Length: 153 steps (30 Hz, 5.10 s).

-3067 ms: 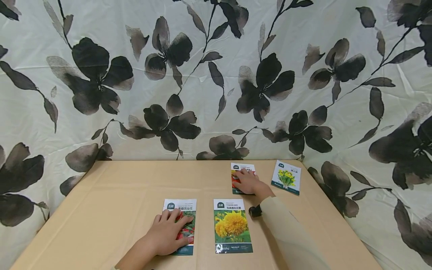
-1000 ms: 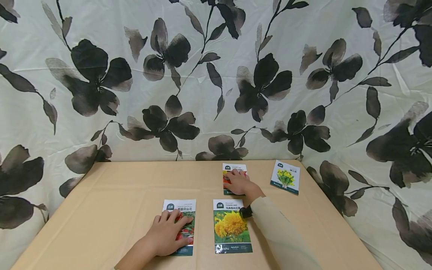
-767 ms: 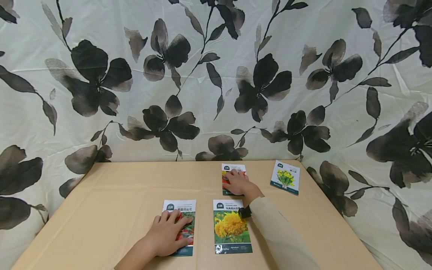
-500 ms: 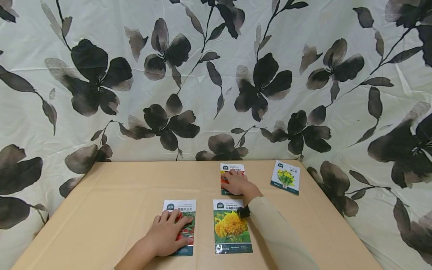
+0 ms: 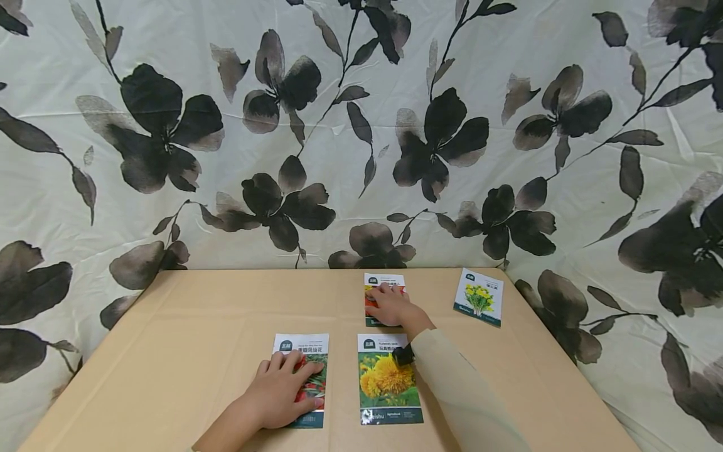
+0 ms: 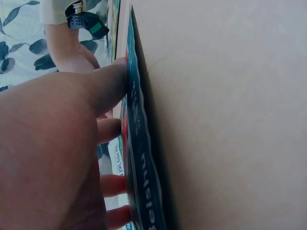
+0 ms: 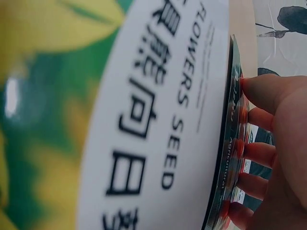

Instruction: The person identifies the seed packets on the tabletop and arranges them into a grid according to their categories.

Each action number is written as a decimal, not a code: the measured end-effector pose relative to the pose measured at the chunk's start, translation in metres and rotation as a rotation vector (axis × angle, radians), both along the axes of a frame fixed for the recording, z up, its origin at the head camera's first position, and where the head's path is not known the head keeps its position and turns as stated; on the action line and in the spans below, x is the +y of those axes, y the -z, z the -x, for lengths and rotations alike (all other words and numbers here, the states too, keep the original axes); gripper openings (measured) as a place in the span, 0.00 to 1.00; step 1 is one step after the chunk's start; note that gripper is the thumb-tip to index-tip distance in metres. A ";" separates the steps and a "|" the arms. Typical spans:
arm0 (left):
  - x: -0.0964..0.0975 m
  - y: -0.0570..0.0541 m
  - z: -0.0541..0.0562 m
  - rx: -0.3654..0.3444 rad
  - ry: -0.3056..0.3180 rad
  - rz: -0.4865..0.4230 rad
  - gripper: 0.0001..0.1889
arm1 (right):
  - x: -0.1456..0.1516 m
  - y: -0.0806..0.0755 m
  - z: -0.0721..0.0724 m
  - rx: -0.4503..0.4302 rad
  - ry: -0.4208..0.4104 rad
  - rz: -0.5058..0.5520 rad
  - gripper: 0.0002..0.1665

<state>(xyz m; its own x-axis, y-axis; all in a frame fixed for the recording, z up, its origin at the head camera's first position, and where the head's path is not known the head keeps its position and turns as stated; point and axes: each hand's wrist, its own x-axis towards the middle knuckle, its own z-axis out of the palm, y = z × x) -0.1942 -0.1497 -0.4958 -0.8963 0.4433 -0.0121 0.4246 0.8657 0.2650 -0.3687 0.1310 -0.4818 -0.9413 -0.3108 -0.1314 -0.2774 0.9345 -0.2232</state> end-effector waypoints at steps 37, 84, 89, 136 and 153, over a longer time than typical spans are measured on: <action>-0.001 -0.003 0.003 -0.001 -0.001 0.014 0.34 | -0.012 0.001 0.002 0.010 -0.020 -0.008 0.31; 0.000 -0.006 0.003 0.002 0.002 0.021 0.33 | -0.051 0.000 0.004 0.002 -0.072 0.005 0.32; -0.001 -0.003 0.004 0.014 0.003 0.011 0.34 | -0.054 0.000 0.005 0.007 -0.075 0.006 0.32; -0.002 0.001 0.007 -0.016 0.005 0.036 0.34 | -0.093 0.007 0.009 0.039 -0.045 0.001 0.31; 0.002 -0.005 0.003 -0.040 -0.011 0.049 0.34 | -0.108 0.002 0.004 0.062 -0.062 0.000 0.30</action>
